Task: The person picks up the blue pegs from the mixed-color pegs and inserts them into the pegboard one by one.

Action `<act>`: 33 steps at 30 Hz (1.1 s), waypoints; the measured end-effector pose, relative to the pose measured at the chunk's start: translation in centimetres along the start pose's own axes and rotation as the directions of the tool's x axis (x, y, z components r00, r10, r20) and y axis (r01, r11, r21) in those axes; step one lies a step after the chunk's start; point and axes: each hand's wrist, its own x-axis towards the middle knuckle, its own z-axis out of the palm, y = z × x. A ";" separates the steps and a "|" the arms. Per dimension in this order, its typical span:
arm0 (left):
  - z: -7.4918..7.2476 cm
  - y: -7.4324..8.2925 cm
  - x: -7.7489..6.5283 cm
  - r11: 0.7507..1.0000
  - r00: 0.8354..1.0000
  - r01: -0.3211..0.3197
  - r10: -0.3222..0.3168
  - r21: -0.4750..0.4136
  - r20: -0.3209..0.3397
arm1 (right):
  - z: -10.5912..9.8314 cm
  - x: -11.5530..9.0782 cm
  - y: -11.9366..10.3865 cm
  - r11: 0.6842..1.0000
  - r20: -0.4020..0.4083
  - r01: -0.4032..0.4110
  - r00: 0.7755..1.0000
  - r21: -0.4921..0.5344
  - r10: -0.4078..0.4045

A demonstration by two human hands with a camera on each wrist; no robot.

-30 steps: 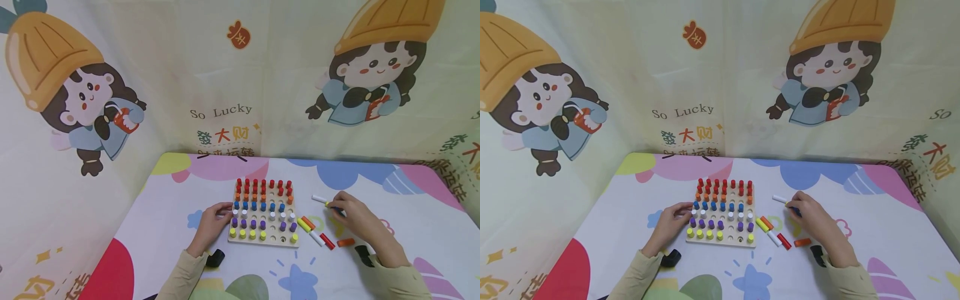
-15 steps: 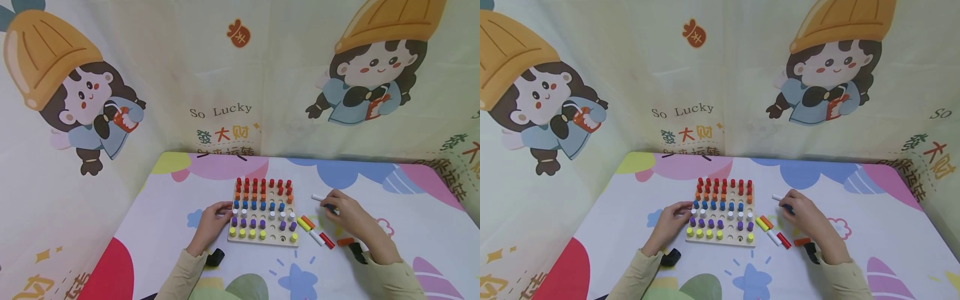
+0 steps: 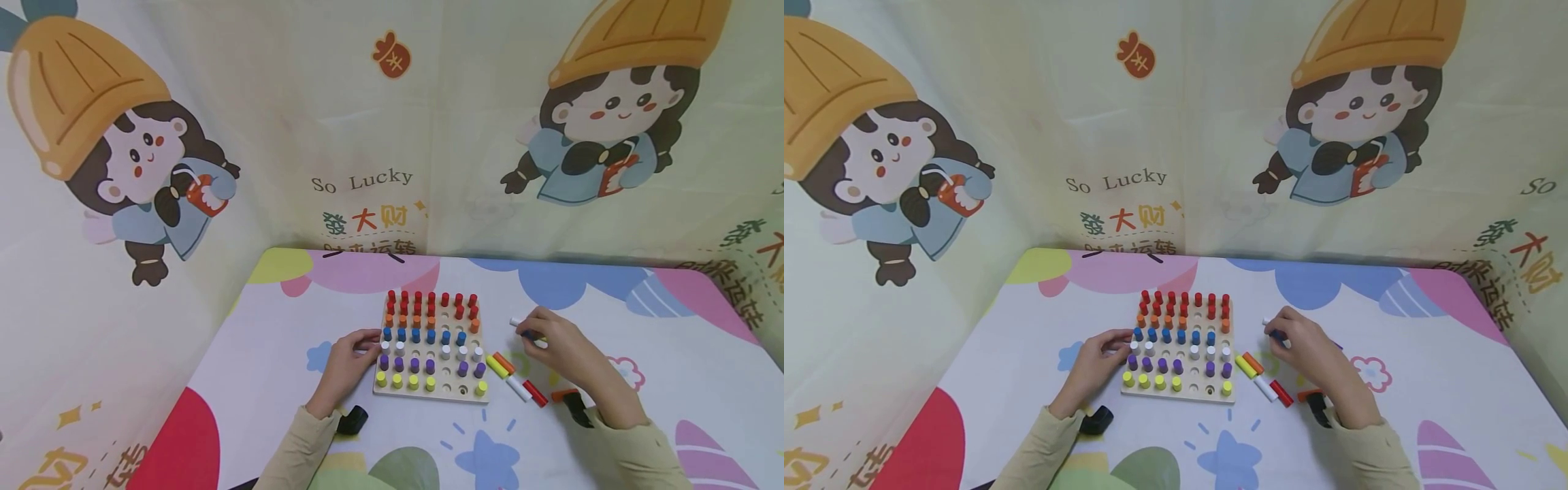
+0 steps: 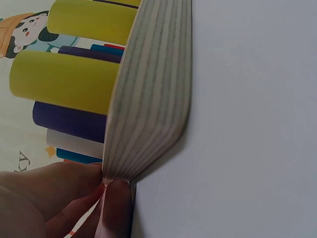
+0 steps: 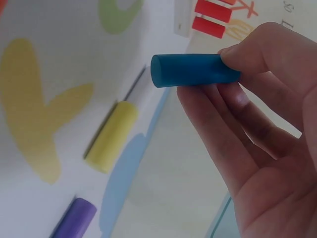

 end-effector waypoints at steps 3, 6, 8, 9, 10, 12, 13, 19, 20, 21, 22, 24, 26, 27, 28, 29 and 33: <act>0.0 0.1 0.0 1.000 1.000 -0.001 0.001 -0.004 0.000 | -0.1 0.2 -0.2 1.000 -0.005 0.006 1.000 0.004 -0.006; 0.0 0.1 -0.1 1.000 1.000 -0.004 0.004 0.001 0.001 | -0.2 0.3 -0.5 1.000 -0.001 0.010 1.000 0.020 -0.010; 0.0 0.1 -0.1 1.000 1.000 -0.002 0.002 0.002 0.002 | -0.1 0.4 -0.6 0.999 0.000 0.016 1.000 0.035 -0.016; 0.0 0.0 -0.1 1.000 1.000 -0.002 0.002 0.003 0.002 | -0.1 0.5 -0.6 0.999 0.002 0.022 1.000 0.043 -0.022; 0.0 0.0 -0.1 1.000 1.000 -0.002 0.002 0.005 0.003 | 0.0 0.5 -0.7 0.999 0.002 0.025 1.000 0.046 -0.025; 0.1 0.1 -0.1 1.000 1.000 0.002 -0.002 0.006 0.003 | 0.1 0.7 -0.8 0.998 0.002 0.029 1.000 0.050 -0.030; 0.1 0.1 -0.1 1.000 1.000 0.005 -0.005 0.004 0.003 | 0.2 0.7 -0.8 0.998 0.002 0.032 0.999 0.052 -0.033; 0.1 -0.1 0.0 1.000 1.000 0.016 -0.016 0.003 0.004 | 0.5 1.0 -1.2 0.995 0.003 0.050 0.999 0.083 -0.050; 0.1 -0.1 0.0 1.000 1.000 0.015 -0.015 0.004 0.004 | 0.5 1.1 -1.3 0.995 0.003 0.051 0.999 0.088 -0.052; 0.1 -0.1 0.0 1.000 1.000 0.015 -0.015 0.003 0.004 | 0.6 1.2 -1.5 0.994 0.003 0.052 0.999 0.093 -0.052; 0.1 -0.1 0.1 1.000 1.000 0.015 -0.015 0.003 0.003 | 0.6 1.3 -1.6 0.994 0.006 0.050 0.999 0.101 -0.051; 0.1 -0.2 0.1 1.000 1.000 0.016 -0.016 0.000 -0.001 | 0.6 1.5 -1.9 0.993 0.013 0.042 0.999 0.114 -0.044; 0.1 -0.2 0.1 1.000 1.000 0.016 -0.016 -0.002 -0.004 | 0.6 1.6 -2.2 0.992 0.023 0.030 0.999 0.126 -0.033; 0.1 -0.2 0.1 1.000 1.000 0.018 -0.018 -0.004 -0.004 | 0.7 1.7 -2.3 0.991 0.027 0.027 0.999 0.132 -0.031; 0.0 -0.2 0.1 1.000 1.000 0.016 -0.016 -0.003 -0.004 | 0.7 1.8 -2.4 0.991 0.030 0.023 0.999 0.133 -0.027; 0.0 -0.2 0.1 1.000 1.000 0.017 -0.017 -0.003 -0.004 | 0.7 1.8 -2.5 0.991 0.032 0.022 0.999 0.133 -0.027; 0.0 -0.1 0.0 1.000 1.000 0.016 -0.016 -0.003 -0.001 | 0.8 2.1 -2.8 0.991 0.036 0.037 0.998 0.130 -0.042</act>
